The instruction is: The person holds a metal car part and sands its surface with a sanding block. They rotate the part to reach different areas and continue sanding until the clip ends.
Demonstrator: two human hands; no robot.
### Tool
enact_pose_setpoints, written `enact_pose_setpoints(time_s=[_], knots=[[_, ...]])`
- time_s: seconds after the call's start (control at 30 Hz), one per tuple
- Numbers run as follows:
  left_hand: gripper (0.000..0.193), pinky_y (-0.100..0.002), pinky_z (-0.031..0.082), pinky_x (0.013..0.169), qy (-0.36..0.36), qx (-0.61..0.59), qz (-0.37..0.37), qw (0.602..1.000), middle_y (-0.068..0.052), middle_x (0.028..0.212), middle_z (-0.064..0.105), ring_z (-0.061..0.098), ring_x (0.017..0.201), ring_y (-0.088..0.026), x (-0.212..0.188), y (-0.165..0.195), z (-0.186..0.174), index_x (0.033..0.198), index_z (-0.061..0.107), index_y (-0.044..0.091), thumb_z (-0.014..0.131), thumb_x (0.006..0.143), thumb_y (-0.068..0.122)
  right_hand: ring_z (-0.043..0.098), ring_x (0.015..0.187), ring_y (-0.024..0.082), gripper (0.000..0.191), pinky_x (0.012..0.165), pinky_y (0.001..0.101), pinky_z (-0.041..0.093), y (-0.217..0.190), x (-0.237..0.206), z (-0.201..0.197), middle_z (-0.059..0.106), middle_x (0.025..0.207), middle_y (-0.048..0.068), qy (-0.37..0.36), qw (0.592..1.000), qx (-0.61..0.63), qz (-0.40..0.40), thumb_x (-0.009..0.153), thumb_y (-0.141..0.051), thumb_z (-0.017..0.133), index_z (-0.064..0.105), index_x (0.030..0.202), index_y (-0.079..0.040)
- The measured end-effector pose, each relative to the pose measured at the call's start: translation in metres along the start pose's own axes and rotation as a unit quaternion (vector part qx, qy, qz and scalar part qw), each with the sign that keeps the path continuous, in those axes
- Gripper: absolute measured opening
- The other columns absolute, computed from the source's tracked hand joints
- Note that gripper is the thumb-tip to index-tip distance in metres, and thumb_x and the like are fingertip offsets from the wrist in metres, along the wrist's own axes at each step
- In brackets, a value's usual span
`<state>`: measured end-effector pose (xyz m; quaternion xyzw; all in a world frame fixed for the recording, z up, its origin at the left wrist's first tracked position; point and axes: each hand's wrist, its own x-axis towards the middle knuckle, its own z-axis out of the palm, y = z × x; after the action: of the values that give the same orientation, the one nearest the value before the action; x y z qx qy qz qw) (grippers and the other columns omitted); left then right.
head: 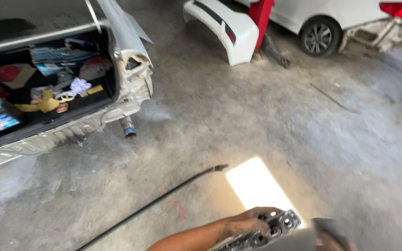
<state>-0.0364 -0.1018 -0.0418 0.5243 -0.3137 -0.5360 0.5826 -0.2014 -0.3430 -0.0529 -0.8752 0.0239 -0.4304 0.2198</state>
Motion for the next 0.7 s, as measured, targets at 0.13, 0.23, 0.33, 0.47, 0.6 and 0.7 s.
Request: enact_pose_setpoints(time_s=[0.13,0.23,0.33,0.47,0.6,0.7], knots=[[0.096,-0.051,0.043,0.107,-0.004,0.012,-0.042,0.999,-0.024,0.143,0.052,0.054,0.129,-0.036,-0.036,0.029,0.007,0.160,0.038,0.018,0.064,0.068,0.018,0.068,0.110,0.031,0.033,0.100,0.0396,0.053,-0.045,0.005,-0.031,0.068,0.116,0.016,0.038,0.993,-0.074,0.087,0.089,-0.006,0.066,0.071,0.122,-0.007],[0.096,-0.050,0.044,0.107,-0.010,0.035,0.031,0.999,-0.024,0.148,0.050,0.051,0.129,-0.033,-0.056,0.042,0.002,0.163,0.041,0.017,0.066,0.070,0.019,0.067,0.108,0.031,0.038,0.095,0.0387,0.054,-0.125,0.000,-0.029,0.067,0.117,0.017,0.030,0.986,-0.095,0.136,0.090,-0.001,0.065,0.071,0.126,-0.007],[0.091,-0.041,0.058,0.077,-0.065,-0.033,-0.013,0.997,-0.025,0.133,0.062,0.065,0.092,-0.024,-0.072,0.038,0.007,0.162,0.039,0.017,0.065,0.075,0.024,0.067,0.106,0.031,0.042,0.091,0.0378,0.055,-0.205,-0.010,-0.037,0.066,0.118,0.018,-0.020,0.971,-0.127,0.204,0.091,0.004,0.064,0.070,0.131,-0.007],[0.081,-0.030,0.063,0.064,-0.111,-0.063,0.155,0.980,-0.010,0.123,0.070,0.070,0.078,-0.016,-0.087,0.025,0.014,0.159,0.040,0.007,0.060,0.081,0.023,0.065,0.100,0.026,0.039,0.078,0.0313,0.059,-0.256,0.001,-0.026,0.063,0.121,0.017,-0.031,0.975,-0.141,0.170,0.099,0.003,0.063,0.068,0.136,-0.008],[0.095,-0.031,0.056,0.063,-0.053,-0.059,0.022,0.997,-0.014,0.104,0.066,0.060,0.072,-0.017,-0.103,0.028,0.015,0.159,0.042,0.007,0.064,0.067,0.018,0.056,0.072,0.016,0.039,0.059,0.0311,0.051,-0.278,0.000,-0.001,0.066,0.107,0.010,-0.077,0.962,-0.199,0.173,0.095,-0.004,0.068,0.069,0.134,-0.010],[0.093,-0.033,0.053,0.071,-0.050,-0.026,0.043,0.998,-0.016,0.110,0.067,0.060,0.082,-0.019,-0.109,0.038,0.020,0.156,0.047,0.005,0.064,0.065,0.020,0.057,0.074,0.015,0.039,0.061,0.0312,0.050,-0.277,-0.007,0.003,0.067,0.107,0.009,-0.020,0.961,-0.228,0.155,0.099,-0.003,0.067,0.067,0.137,-0.010]])
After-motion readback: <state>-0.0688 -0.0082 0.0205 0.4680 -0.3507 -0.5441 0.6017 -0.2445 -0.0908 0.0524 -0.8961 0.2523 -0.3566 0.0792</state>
